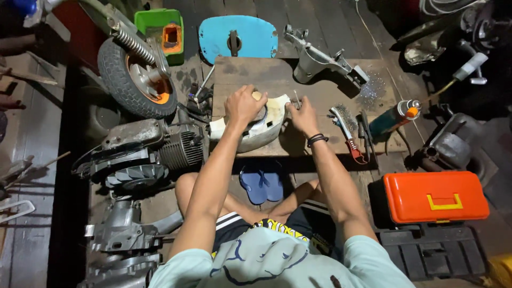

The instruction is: Cleaning the inner edge of a hole on a motorcycle plastic part using a metal rod

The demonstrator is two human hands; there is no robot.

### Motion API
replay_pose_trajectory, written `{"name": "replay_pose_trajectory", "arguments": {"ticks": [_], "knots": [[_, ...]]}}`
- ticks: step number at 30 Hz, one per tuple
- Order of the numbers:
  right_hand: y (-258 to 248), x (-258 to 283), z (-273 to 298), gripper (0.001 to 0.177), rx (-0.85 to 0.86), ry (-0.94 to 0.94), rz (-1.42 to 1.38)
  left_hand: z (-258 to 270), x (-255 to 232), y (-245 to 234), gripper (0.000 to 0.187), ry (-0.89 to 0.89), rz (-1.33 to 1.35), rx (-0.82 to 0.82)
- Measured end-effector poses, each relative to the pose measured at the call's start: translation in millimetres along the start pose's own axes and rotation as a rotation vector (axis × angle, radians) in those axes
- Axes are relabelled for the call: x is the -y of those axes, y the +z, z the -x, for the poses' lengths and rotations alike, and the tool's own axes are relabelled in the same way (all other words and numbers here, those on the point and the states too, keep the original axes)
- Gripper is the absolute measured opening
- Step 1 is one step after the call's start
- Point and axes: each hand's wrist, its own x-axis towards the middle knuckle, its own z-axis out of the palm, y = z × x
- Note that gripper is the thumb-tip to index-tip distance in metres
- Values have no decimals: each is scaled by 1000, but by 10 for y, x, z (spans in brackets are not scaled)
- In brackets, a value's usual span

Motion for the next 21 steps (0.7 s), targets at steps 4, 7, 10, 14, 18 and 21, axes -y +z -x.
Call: {"name": "replay_pose_trajectory", "arguments": {"ticks": [4, 7, 10, 14, 18, 21], "knots": [[-65, 197, 159, 50, 60, 17, -97, 13, -19, -29, 48, 4, 4, 11], [-102, 129, 91, 74, 121, 61, -84, 14, -13, -10, 48, -12, 25, 39], [-15, -122, -35, 58, 130, 14, -57, 12, -48, -52, 47, -10, 37, 44], [145, -393, -123, 57, 145, 51, -75, 4, -52, -82, 47, -26, 13, 64], [39, -69, 63, 55, 126, 87, -122, 12, -29, -30, 46, -26, 8, 57], [162, -137, 48, 61, 54, 86, -193, 4, 7, 16, 48, -27, -2, 71]]}}
